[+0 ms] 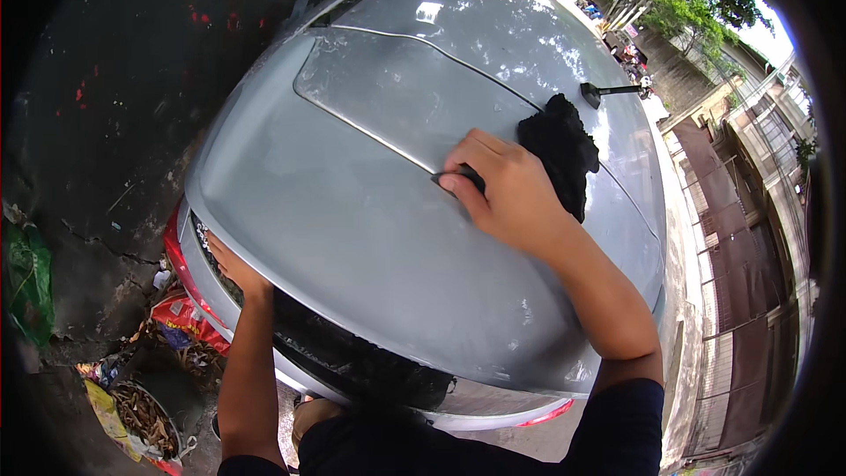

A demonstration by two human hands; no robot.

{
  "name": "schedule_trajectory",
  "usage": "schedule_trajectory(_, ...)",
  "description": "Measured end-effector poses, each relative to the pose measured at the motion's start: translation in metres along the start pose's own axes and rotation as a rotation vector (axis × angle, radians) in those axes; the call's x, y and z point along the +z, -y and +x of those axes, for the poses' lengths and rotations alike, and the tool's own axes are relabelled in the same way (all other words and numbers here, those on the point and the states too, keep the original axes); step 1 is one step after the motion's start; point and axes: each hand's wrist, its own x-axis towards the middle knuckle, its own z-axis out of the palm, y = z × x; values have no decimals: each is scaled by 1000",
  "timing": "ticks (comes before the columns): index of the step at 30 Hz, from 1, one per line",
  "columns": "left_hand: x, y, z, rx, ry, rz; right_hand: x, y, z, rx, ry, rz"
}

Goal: The person is using a sanding block and a cloth to sand and clean the surface of a silver car's rear spoiler and trunk area.

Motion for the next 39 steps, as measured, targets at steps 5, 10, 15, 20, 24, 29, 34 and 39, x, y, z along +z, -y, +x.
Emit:
schedule_trajectory(5,-5,-2,-2,10,17,39,-9,-4,-16,-40,57,24)
schedule_trajectory(10,-3,-3,1,30,28,23,0,-5,7,-40,41,40)
schedule_trajectory(15,-11,-6,2,-20,11,26,-8,-5,-13,-95,67,34)
schedule_trajectory(20,-3,-7,1,39,9,20,5,-6,12,-130,-26,18)
schedule_trajectory(24,-6,6,2,40,-17,67,-5,-4,2,-99,77,20)
schedule_trajectory(29,-2,-28,-10,-27,18,-57,-9,-14,-3,-93,72,-21)
schedule_trajectory(34,-13,-24,-7,14,-50,22,-4,-8,0,-131,66,3)
schedule_trajectory(39,-14,-42,-12,-42,-21,-38,-6,-10,-1,-97,80,-5)
